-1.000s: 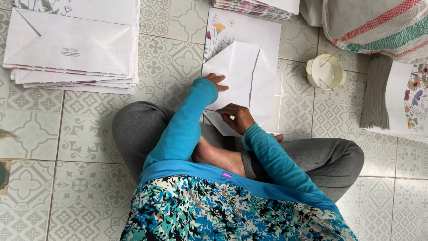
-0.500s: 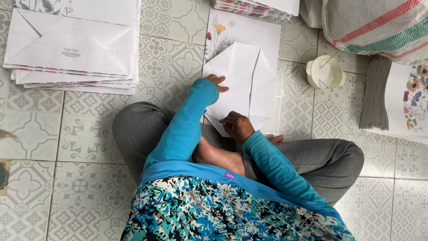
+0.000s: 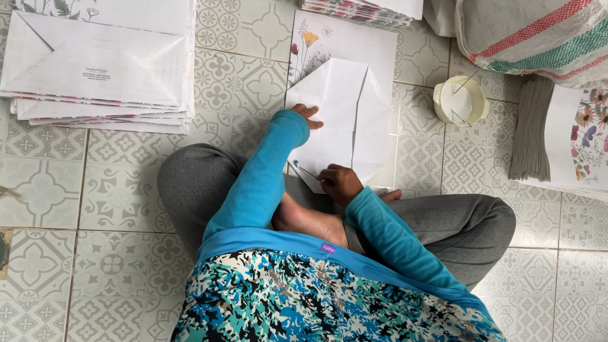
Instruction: Folding pre-printed paper sheets and applying glue to the edges to create envelopes.
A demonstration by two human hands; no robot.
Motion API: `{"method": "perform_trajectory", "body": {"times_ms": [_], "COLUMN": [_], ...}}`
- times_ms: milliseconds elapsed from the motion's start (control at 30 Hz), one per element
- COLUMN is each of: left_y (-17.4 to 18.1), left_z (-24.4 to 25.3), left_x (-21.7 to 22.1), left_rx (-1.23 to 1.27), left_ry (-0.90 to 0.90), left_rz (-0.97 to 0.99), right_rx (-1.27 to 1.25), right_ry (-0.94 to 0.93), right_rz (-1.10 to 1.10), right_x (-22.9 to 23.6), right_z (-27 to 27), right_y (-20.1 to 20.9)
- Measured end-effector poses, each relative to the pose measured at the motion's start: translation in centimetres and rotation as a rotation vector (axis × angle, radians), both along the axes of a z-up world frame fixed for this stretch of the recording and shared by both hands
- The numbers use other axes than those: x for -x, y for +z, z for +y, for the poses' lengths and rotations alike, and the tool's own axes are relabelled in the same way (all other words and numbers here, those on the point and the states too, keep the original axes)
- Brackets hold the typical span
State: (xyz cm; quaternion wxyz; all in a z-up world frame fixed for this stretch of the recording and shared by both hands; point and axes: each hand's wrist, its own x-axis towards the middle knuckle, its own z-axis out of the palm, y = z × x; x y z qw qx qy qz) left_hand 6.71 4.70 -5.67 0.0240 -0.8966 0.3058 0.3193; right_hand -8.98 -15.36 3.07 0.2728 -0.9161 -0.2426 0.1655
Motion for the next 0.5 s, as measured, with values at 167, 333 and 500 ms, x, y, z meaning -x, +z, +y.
{"method": "perform_trajectory", "body": {"times_ms": [167, 333, 500], "left_y": [-0.5, -0.6, -0.9], "left_z": [-0.1, -0.4, -0.3], "left_x": [0.0, -0.2, -0.2], "left_rx": [-0.004, -0.031, -0.009], "left_ry": [-0.008, -0.018, 0.002], "left_rz": [-0.019, -0.027, 0.009], "right_rx": [0.020, -0.019, -0.066], "right_ry": [0.011, -0.051, -0.056], "right_rz": [0.030, -0.008, -0.034], "right_x": [1.0, -0.1, -1.5], "right_z": [-1.8, 0.6, 2.2], "right_y": [-0.1, 0.6, -0.2]}}
